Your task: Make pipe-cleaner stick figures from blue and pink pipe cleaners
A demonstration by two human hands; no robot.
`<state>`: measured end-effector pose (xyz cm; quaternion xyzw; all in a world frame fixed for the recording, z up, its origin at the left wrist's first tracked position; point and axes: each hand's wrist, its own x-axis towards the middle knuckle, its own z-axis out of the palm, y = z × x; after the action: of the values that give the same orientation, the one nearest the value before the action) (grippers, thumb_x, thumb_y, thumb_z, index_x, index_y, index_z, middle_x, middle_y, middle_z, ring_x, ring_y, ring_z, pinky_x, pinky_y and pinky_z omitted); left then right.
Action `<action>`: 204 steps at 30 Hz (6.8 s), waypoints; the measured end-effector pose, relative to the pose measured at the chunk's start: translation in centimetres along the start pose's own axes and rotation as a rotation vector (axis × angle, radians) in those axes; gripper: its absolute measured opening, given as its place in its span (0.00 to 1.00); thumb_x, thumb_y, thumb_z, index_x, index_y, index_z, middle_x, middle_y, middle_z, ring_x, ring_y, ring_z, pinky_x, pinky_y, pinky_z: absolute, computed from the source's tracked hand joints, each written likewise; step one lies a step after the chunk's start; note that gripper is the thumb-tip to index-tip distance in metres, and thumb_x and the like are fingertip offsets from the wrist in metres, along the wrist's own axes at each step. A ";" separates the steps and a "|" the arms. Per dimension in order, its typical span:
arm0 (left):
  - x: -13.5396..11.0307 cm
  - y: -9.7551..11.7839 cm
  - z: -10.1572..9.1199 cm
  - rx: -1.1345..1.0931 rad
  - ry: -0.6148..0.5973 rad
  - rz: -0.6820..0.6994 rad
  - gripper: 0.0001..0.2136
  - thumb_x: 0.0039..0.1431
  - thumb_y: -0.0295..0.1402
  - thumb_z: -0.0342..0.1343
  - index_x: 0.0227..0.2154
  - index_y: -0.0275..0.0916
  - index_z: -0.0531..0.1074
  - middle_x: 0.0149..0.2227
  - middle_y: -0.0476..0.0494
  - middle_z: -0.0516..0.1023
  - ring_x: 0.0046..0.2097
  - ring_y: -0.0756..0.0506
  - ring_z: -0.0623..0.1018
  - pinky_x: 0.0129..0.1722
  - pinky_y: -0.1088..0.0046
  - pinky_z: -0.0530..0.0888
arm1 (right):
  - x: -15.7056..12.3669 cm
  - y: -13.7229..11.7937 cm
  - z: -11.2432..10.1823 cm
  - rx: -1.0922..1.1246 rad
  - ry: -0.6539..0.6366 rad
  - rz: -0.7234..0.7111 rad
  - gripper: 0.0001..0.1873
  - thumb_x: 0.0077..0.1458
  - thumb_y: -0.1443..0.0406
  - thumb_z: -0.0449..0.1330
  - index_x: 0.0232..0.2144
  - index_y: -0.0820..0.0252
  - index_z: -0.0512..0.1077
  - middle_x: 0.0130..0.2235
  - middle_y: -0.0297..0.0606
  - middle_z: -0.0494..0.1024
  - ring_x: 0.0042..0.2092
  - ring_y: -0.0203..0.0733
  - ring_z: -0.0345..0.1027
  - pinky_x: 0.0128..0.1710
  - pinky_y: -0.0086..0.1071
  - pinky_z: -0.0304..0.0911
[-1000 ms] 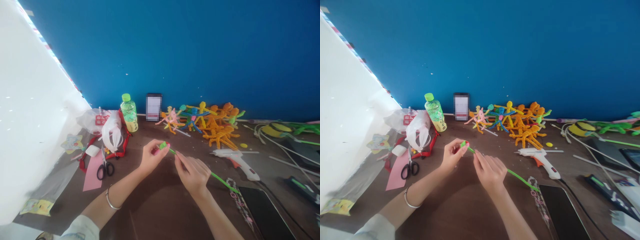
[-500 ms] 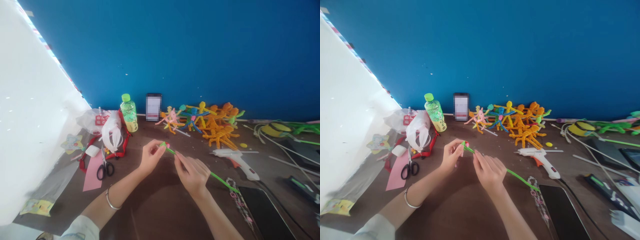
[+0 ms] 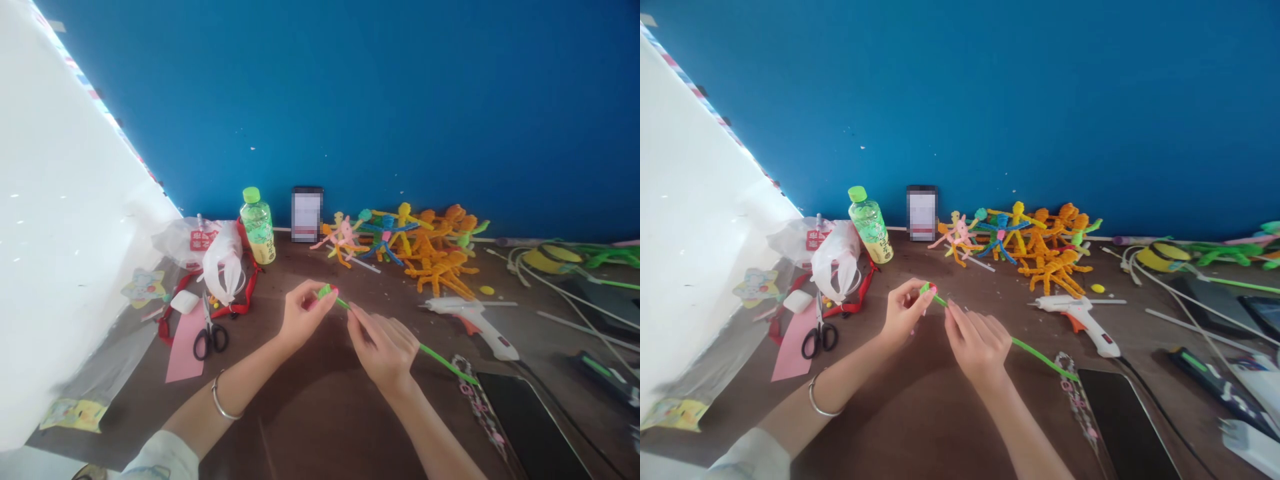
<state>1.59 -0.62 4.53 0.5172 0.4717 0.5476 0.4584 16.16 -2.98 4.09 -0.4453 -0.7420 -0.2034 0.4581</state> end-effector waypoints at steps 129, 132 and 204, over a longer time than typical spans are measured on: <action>2.2 1.2 -2.0 0.008 -0.593 -0.112 0.16 0.48 0.43 0.56 0.31 0.33 0.74 0.28 0.43 0.75 0.22 0.54 0.70 0.23 0.79 0.65 | 7.7 0.7 -2.8 -0.175 -0.809 -0.177 0.09 0.51 0.73 0.50 0.25 0.60 0.67 0.25 0.34 0.69 0.25 0.35 0.61 0.22 0.29 0.43; 1.9 1.1 -1.7 0.036 -0.517 -0.081 0.16 0.48 0.43 0.56 0.32 0.33 0.74 0.26 0.44 0.74 0.23 0.52 0.71 0.23 0.79 0.65 | 7.5 0.4 -2.7 -0.177 -0.762 -0.106 0.09 0.53 0.71 0.49 0.25 0.60 0.68 0.26 0.34 0.69 0.24 0.34 0.61 0.21 0.29 0.43; 1.1 0.7 -0.6 -0.590 -0.254 -0.185 0.13 0.43 0.35 0.62 0.32 0.32 0.73 0.25 0.45 0.76 0.26 0.51 0.75 0.27 0.74 0.72 | 4.4 -0.8 -0.5 0.385 -0.247 0.115 0.09 0.54 0.70 0.53 0.34 0.55 0.71 0.36 0.39 0.74 0.38 0.40 0.69 0.39 0.37 0.67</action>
<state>0.89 0.32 5.37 0.3810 0.2769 0.5479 0.6913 14.93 -1.63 8.21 -0.4130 -0.7908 0.0243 0.4512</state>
